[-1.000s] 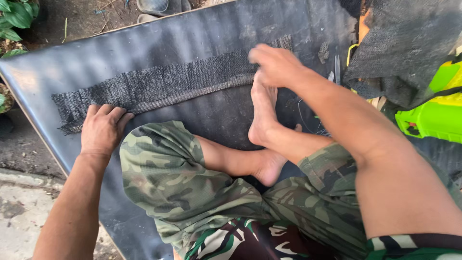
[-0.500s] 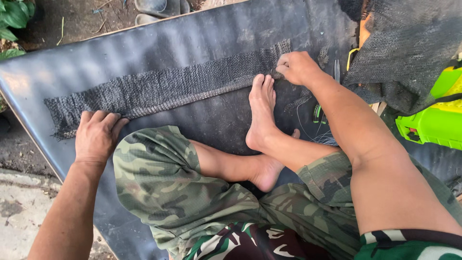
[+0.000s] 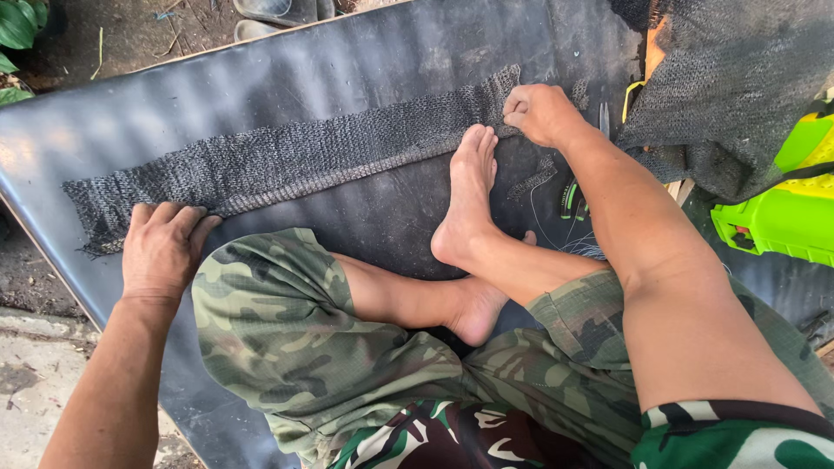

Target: The person cuts a piece of black mesh netting with scissors, then rolls it tightly around a thin wooden stick. They secure the rolled netting with wire using pliers, twisting the wire to hold the roll in place.

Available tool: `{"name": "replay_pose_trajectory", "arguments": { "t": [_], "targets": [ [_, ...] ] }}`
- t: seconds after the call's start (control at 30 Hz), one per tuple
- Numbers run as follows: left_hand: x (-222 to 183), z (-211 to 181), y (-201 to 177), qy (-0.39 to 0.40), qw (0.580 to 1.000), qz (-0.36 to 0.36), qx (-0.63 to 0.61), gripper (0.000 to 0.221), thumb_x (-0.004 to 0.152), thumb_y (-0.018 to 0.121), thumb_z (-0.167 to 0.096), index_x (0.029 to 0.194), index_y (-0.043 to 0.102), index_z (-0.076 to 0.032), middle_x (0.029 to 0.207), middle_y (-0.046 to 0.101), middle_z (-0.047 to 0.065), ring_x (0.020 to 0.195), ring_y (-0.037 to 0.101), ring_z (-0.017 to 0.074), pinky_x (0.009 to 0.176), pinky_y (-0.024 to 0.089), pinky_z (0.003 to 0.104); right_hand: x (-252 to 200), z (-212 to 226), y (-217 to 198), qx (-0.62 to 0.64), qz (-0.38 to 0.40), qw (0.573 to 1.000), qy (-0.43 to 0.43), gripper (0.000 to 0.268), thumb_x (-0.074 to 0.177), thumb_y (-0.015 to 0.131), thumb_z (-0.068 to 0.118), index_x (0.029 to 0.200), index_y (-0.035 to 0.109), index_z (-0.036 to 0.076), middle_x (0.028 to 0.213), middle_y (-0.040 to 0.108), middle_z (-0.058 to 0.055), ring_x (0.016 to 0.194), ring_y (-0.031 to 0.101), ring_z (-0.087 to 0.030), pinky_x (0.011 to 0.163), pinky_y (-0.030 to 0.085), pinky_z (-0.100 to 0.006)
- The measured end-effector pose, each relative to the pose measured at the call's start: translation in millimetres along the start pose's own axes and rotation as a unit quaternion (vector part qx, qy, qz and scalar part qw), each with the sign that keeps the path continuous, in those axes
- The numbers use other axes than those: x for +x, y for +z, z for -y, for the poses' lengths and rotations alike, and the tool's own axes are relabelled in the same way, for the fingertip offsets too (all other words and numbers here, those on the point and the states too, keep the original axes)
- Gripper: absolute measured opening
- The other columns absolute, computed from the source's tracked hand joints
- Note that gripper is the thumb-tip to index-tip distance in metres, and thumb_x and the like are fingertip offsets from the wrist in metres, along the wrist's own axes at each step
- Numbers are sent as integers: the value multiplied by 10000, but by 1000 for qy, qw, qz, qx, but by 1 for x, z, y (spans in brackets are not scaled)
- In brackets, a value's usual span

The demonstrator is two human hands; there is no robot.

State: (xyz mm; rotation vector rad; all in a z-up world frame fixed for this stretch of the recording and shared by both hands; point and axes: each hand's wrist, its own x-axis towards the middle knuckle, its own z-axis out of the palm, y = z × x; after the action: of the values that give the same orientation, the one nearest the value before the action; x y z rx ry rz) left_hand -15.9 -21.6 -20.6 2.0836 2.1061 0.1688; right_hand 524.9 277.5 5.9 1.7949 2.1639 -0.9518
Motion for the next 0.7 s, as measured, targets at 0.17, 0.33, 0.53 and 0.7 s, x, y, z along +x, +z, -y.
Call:
{"name": "replay_pose_trajectory", "arguments": {
  "t": [0.17, 0.33, 0.53, 0.7],
  "targets": [
    [0, -2, -4, 1, 1000, -6, -10, 236, 1025, 727, -355, 1058, 783, -129, 948, 680, 26, 985, 574, 268, 935, 500, 363, 0, 9, -2, -42, 23, 999, -6, 144, 910, 718, 152, 1049, 746, 125, 976, 759, -101, 889, 721, -280, 825, 563, -406],
    [4, -2, -4, -5, 1000, -6, -22, 234, 1015, 729, -352, 1038, 782, -126, 990, 678, 29, 974, 570, 272, 920, 499, 372, -2, 41, -7, -254, -113, 942, -189, 63, 918, 741, 158, 962, 762, 118, 970, 703, -102, 963, 669, -335, 840, 535, -466],
    [3, -4, -6, 4, 999, -32, -25, 212, 1013, 737, -332, 1003, 766, -121, 965, 662, 38, 998, 574, 284, 927, 498, 376, -36, 112, 42, -105, -44, 906, -407, 257, 825, 782, 154, 1055, 680, 100, 1009, 652, -78, 1013, 631, -332, 850, 526, -486],
    [1, -1, -4, 16, 999, -22, -25, 199, 1012, 736, -308, 955, 748, -118, 942, 657, 52, 969, 565, 302, 919, 492, 395, -42, 123, 65, -165, -34, 928, -331, 280, 823, 806, 162, 1044, 642, 107, 1003, 642, -78, 1035, 630, -337, 811, 513, -514]
  ]
}}
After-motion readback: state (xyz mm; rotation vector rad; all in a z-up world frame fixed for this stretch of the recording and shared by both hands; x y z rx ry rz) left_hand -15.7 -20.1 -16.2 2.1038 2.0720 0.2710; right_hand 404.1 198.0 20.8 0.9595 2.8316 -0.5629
